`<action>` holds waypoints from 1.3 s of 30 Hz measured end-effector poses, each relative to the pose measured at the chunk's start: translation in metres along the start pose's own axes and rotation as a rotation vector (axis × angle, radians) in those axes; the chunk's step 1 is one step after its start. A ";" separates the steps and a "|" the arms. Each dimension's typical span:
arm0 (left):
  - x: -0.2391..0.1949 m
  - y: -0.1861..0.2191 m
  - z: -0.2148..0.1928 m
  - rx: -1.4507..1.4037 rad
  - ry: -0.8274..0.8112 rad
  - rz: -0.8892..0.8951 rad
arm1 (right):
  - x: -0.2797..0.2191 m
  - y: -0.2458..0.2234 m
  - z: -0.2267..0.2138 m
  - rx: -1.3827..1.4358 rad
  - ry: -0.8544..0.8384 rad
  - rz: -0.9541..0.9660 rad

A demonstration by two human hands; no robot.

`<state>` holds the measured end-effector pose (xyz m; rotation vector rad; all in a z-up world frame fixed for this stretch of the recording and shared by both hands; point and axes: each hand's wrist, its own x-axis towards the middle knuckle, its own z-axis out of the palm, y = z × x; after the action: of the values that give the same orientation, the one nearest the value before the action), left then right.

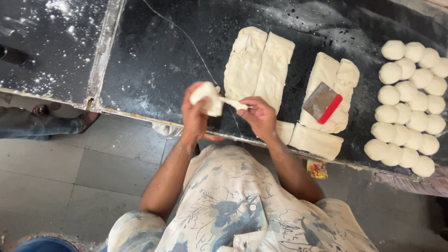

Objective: The person divides a large piece of dough into smaller sections using a bench scraper and then rolls each section into a ball by hand on a floured work surface.

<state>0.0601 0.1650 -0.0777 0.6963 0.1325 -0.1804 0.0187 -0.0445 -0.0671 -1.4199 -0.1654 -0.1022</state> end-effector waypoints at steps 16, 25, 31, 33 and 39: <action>0.006 -0.093 -0.019 0.648 -0.069 0.237 | -0.021 0.043 -0.004 -1.054 -0.300 0.160; 0.002 -0.058 0.004 0.250 -0.058 -0.179 | -0.011 -0.063 -0.012 -0.470 -0.169 0.009; -0.023 -0.017 0.031 -0.033 -0.123 -0.491 | -0.003 -0.046 0.023 -0.760 -0.050 -0.434; -0.025 -0.015 0.038 0.026 0.001 -0.483 | -0.005 -0.042 0.028 -0.801 -0.108 -0.525; -0.030 -0.005 0.020 0.030 0.010 -0.449 | -0.010 -0.051 0.029 -0.782 -0.370 -0.471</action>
<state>0.0314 0.1515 -0.0603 0.6904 0.2959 -0.6102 -0.0009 -0.0240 -0.0145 -2.1482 -0.8368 -0.3155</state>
